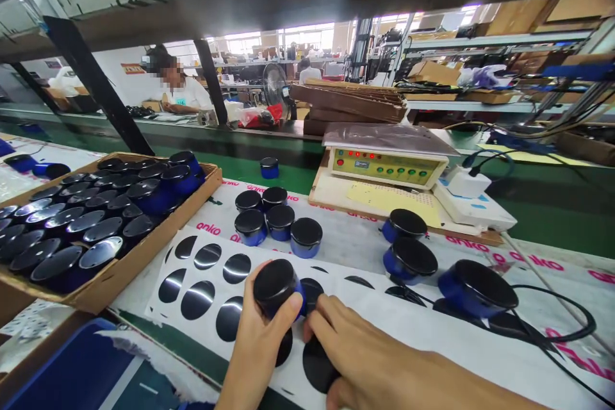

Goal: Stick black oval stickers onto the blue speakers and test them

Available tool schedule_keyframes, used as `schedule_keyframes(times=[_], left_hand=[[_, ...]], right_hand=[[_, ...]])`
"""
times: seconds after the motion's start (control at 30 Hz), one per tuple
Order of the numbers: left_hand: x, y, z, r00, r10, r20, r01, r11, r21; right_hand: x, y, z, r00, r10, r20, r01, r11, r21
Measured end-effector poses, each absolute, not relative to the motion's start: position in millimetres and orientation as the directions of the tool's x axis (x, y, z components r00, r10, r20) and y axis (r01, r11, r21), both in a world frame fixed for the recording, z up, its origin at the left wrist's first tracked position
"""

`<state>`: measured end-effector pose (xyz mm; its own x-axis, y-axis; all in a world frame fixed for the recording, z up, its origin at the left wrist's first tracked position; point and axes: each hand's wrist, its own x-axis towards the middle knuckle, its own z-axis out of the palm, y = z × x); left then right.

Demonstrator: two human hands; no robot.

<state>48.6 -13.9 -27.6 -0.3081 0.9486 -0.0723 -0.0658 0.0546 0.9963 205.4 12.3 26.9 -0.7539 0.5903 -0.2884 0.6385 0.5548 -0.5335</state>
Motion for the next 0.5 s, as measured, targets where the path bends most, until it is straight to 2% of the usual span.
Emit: schedule_keyframes(times=[0.17,0.27,0.37,0.43,0.5], left_hand=[[49.6,-10.3,-31.5,-0.378,0.923,-0.070,-0.093,0.038,0.995],[54.7,-11.9,-32.6,-0.399,0.916,-0.030,-0.011,0.028,1.000],[64.8,-16.3,-33.5,-0.312,0.948,0.058,0.158,-0.009,0.987],[73.7,-18.6,-36.9,-0.210,0.963,0.166,0.319,-0.093,0.943],[82.6,-19.1,-43.2,-0.097,0.964,0.246,0.442,-0.179,0.879]], right_hand=[[219.5,11.6,48.7,-0.803,0.571,-0.172,0.564,0.633,-0.530],[233.9,4.9,58.1,-0.738,0.665,-0.112,0.602,0.575,-0.554],[249.3,3.1,62.3,-0.543,0.827,-0.142,0.629,0.289,-0.722],[257.5,5.9,61.7,-0.433,0.878,-0.203,0.541,0.073,-0.838],[262.8,11.0,57.6,-0.381,0.893,-0.242,0.415,-0.069,-0.907]])
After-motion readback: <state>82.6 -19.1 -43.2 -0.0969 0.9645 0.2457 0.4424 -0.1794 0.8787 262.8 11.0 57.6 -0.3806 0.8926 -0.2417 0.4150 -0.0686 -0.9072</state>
